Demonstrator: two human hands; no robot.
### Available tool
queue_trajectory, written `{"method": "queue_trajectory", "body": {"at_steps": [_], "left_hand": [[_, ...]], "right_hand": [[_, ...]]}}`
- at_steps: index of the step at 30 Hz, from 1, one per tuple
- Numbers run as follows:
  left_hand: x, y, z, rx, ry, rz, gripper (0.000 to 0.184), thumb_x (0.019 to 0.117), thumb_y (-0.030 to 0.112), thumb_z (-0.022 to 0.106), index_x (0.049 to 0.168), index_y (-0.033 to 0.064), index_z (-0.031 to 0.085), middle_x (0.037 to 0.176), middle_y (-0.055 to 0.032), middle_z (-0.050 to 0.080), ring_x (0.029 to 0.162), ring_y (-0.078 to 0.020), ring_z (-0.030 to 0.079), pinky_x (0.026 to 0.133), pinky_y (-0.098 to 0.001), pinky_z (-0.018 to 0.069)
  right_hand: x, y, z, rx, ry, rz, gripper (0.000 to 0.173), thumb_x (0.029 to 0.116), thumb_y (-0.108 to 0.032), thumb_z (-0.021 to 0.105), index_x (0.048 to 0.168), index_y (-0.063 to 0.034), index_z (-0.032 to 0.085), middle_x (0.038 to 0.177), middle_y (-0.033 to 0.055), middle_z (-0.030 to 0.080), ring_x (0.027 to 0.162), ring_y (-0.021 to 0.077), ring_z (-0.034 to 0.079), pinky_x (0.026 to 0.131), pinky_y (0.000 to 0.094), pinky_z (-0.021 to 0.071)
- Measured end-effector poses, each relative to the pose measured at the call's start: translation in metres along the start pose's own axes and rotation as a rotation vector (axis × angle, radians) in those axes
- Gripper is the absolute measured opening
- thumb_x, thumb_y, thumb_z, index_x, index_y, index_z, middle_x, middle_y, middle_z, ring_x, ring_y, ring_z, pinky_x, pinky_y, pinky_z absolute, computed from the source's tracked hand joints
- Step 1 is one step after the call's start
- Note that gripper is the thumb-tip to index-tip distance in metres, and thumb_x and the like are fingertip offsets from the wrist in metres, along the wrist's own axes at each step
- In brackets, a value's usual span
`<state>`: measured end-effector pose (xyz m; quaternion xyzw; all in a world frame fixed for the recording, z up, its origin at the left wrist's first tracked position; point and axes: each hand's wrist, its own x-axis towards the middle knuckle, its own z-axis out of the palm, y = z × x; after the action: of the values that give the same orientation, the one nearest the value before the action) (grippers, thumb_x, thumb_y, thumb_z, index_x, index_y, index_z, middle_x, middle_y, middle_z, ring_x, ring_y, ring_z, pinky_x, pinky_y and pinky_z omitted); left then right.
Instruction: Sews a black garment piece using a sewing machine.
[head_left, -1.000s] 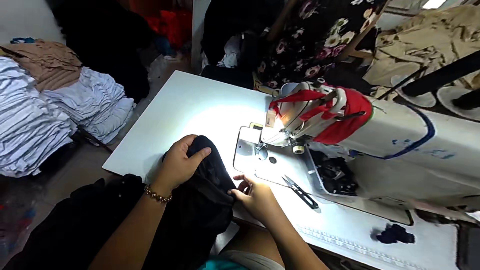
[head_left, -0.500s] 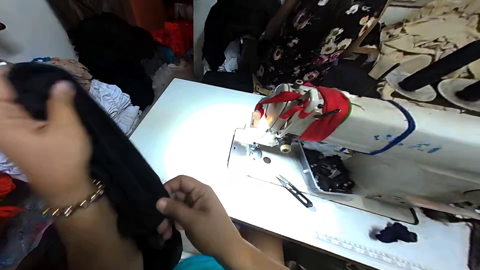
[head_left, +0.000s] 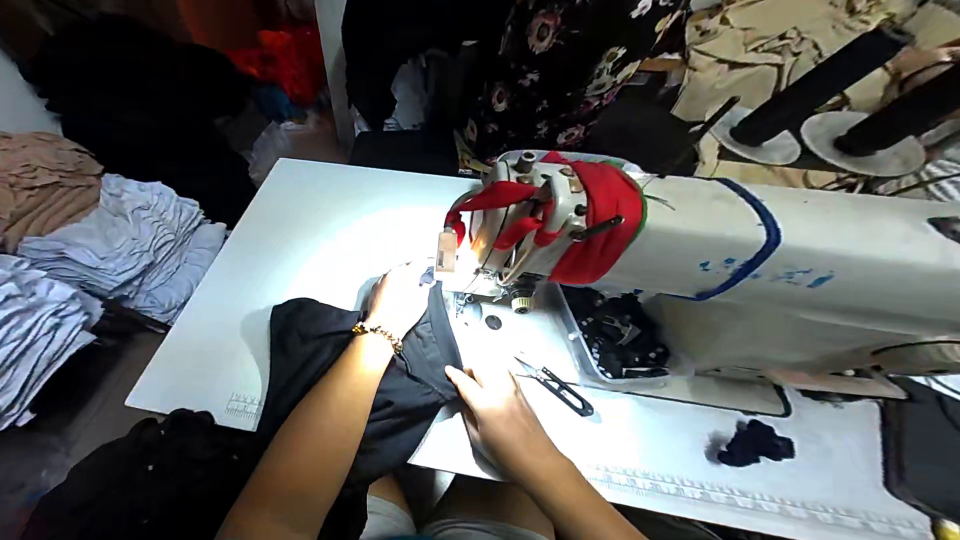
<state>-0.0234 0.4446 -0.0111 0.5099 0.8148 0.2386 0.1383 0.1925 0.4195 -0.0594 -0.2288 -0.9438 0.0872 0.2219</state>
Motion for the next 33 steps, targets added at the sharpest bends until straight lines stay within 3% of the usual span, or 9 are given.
{"method": "queue_trajectory", "body": {"at_steps": [4,7,12,16,19,24,26,28,33], "left_hand": [[0.008,-0.005,0.004,-0.012,0.023,0.032,0.035,0.103,0.018,0.059,0.136,0.0082,0.065,0.132,-0.0164,0.067,0.126,-0.0334,0.063,0.106,-0.0537,0.0475],[0.015,-0.004,0.008,0.034,0.012,0.073,0.033,0.1037,0.018,0.057,0.133,0.0058,0.065,0.135,-0.0174,0.065,0.129,-0.034,0.06,0.108,-0.053,0.046],[0.031,-0.004,0.021,0.127,0.012,0.151,0.028,0.0981,0.015,0.061,0.118,-0.002,0.07,0.13,-0.0227,0.066,0.124,-0.0376,0.062,0.105,-0.0545,0.0465],[0.038,0.005,0.02,0.057,-0.003,0.141,0.034,0.0942,0.019,0.066,0.12,-0.0033,0.067,0.118,-0.0241,0.069,0.115,-0.0377,0.066,0.098,-0.0553,0.0487],[0.042,0.006,0.024,-0.005,0.014,0.176,0.041,0.0905,0.018,0.071,0.125,-0.0042,0.066,0.119,-0.0259,0.069,0.116,-0.0392,0.064,0.101,-0.055,0.0465],[0.038,0.016,0.019,-0.111,-0.038,0.098,0.034,0.1014,0.008,0.057,0.131,-0.009,0.059,0.126,-0.0274,0.065,0.123,-0.036,0.06,0.107,-0.0473,0.0429],[0.037,0.017,0.017,-0.296,-0.043,0.017,0.031,0.1065,0.007,0.046,0.129,-0.0091,0.059,0.123,-0.0256,0.065,0.117,-0.0302,0.061,0.104,-0.0412,0.0446],[0.036,0.02,0.016,-0.498,-0.049,-0.08,0.031,0.1108,0.012,0.037,0.126,-0.0041,0.059,0.115,-0.0167,0.064,0.104,-0.018,0.06,0.095,-0.0316,0.0477],[0.041,0.01,0.026,-0.299,0.017,0.068,0.027,0.1058,0.01,0.05,0.121,-0.0071,0.064,0.115,-0.0249,0.067,0.111,-0.0316,0.063,0.1,-0.0442,0.0476]], "right_hand": [[0.009,0.029,-0.006,-0.085,0.02,-0.35,0.02,0.0871,-0.005,0.062,0.098,-0.0069,0.078,0.125,0.0092,0.072,0.127,0.0294,0.063,0.102,0.0465,0.0522],[0.017,0.04,-0.02,0.05,-0.105,-0.445,0.015,0.0905,-0.007,0.059,0.088,-0.0053,0.073,0.125,0.0108,0.072,0.133,0.028,0.06,0.109,0.0438,0.0497],[0.014,0.047,-0.019,0.126,-0.111,-0.369,0.018,0.0908,-0.015,0.055,0.084,-0.0084,0.071,0.124,0.0101,0.072,0.132,0.0271,0.06,0.112,0.0491,0.0459],[0.011,0.047,-0.01,0.163,-0.033,-0.254,0.024,0.0922,-0.017,0.052,0.077,-0.008,0.068,0.129,0.0125,0.07,0.134,0.0278,0.058,0.115,0.0491,0.0424],[0.011,0.049,-0.006,0.175,0.024,-0.204,0.028,0.0938,-0.017,0.05,0.075,-0.0077,0.068,0.129,0.0132,0.071,0.135,0.0273,0.058,0.117,0.0489,0.0392],[0.012,0.051,-0.007,0.154,0.043,-0.196,0.028,0.0938,-0.016,0.05,0.076,-0.0089,0.069,0.126,0.0122,0.072,0.133,0.0267,0.059,0.119,0.0495,0.037],[0.012,0.05,-0.007,0.149,0.044,-0.192,0.028,0.0942,-0.017,0.049,0.078,-0.0093,0.071,0.126,0.0117,0.072,0.134,0.0266,0.059,0.12,0.05,0.0364],[0.012,0.049,-0.005,0.14,0.054,-0.192,0.028,0.0942,-0.017,0.049,0.078,-0.0094,0.071,0.125,0.0113,0.073,0.134,0.0266,0.059,0.119,0.0493,0.0369],[0.012,0.046,-0.004,0.107,0.056,-0.192,0.027,0.0938,-0.017,0.05,0.078,-0.0099,0.07,0.125,0.0121,0.073,0.133,0.0282,0.059,0.118,0.0515,0.0371]]}}
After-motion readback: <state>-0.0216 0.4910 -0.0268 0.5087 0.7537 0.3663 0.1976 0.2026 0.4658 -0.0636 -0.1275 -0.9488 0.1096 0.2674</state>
